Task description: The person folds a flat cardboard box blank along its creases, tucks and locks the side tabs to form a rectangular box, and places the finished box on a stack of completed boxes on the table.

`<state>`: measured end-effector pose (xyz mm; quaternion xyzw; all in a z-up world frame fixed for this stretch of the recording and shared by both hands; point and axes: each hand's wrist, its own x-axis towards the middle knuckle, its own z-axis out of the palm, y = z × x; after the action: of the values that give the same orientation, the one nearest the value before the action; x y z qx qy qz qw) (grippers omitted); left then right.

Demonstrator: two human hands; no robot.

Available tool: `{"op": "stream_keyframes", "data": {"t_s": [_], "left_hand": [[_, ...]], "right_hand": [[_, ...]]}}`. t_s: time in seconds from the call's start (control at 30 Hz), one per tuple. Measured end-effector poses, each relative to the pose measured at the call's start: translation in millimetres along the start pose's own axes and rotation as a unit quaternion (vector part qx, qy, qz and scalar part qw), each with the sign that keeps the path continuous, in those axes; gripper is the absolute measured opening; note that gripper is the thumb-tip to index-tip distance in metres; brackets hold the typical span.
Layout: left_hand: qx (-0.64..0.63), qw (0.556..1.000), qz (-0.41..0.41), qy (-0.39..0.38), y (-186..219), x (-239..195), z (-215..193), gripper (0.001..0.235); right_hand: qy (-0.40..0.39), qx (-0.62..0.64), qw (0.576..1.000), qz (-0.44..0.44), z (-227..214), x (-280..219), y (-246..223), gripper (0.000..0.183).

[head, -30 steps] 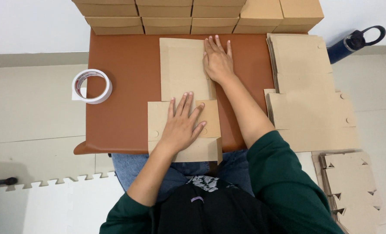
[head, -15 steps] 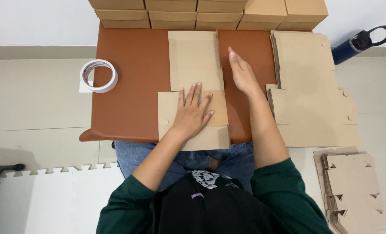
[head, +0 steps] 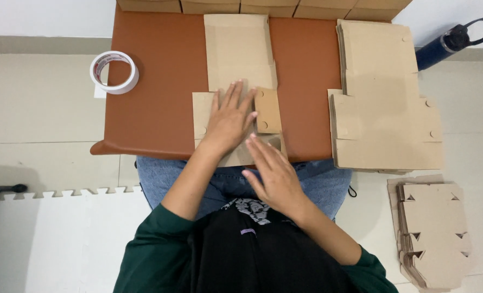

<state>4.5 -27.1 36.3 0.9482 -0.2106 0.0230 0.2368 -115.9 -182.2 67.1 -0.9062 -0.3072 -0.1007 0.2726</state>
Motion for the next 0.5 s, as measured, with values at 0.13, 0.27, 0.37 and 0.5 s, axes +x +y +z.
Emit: {"op": "stream_keyframes", "data": {"t_s": [0.13, 0.27, 0.37, 0.5], "left_hand": [[0.034, 0.994, -0.059, 0.088, -13, -59, -36, 0.052], [-0.010, 0.964, -0.119, 0.238, -41, -137, -32, 0.052], [-0.052, 0.942, -0.159, 0.290, -51, -187, -2, 0.040], [-0.272, 0.914, -0.223, 0.202, -23, -202, 15, 0.029]], "right_hand": [[0.013, -0.149, 0.988, -0.042, 21, -11, 1, 0.057], [0.100, -0.130, 0.985, -0.060, 17, -18, 12, 0.054], [0.179, 0.026, 0.984, 0.007, 4, -21, 30, 0.059], [0.081, 0.191, 0.971, 0.118, -5, -12, 52, 0.082]]}}
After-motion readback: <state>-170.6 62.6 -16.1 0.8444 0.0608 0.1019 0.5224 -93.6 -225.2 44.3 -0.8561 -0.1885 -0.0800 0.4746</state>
